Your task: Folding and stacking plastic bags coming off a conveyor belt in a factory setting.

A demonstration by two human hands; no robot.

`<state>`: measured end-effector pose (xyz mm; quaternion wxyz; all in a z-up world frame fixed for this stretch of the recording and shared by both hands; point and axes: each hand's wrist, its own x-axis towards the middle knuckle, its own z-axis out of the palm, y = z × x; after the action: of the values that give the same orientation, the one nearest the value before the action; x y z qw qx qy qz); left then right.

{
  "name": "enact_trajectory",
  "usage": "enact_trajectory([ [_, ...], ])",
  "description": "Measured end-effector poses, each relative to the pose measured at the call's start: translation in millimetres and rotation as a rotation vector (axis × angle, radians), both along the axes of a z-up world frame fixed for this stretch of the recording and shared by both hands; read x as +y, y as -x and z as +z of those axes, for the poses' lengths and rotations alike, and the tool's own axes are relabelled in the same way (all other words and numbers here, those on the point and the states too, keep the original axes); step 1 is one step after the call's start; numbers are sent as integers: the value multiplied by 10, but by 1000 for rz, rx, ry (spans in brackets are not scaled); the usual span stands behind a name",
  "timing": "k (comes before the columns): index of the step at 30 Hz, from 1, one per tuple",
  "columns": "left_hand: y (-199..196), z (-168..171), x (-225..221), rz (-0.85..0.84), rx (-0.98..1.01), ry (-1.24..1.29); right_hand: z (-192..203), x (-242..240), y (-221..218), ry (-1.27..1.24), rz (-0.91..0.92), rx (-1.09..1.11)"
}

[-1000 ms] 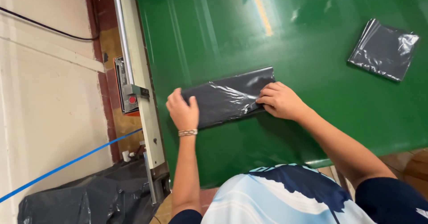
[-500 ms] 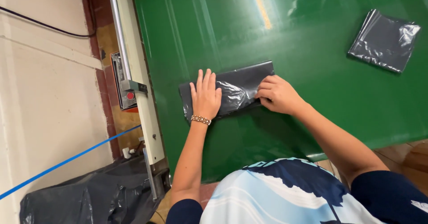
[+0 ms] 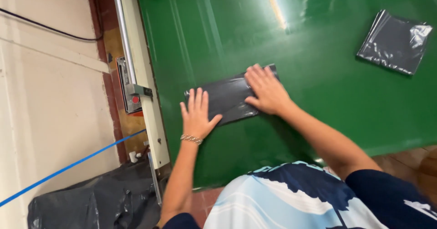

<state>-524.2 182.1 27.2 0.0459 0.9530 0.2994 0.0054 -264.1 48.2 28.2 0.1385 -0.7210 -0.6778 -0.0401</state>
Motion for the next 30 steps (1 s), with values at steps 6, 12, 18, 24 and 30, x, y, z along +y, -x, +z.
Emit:
enact_trajectory([
  [6, 452, -157, 77, -454, -211, -427, 148, 35, 254, -28, 69, 29],
  [12, 193, -355, -10, -704, -241, -445, -255, -79, 1151, -79, 289, 191],
  [18, -367, 340, -386, -472, 51, 698, -360, -826, 1125, -301, 404, 529],
  [24, -581, -382, 249, 77, 6, 1611, -759, -1220, 767, -149, 37, 1381],
  [30, -671, -784, 143, 68, -213, 827, -314, -904, 561, -27, -657, 2164],
])
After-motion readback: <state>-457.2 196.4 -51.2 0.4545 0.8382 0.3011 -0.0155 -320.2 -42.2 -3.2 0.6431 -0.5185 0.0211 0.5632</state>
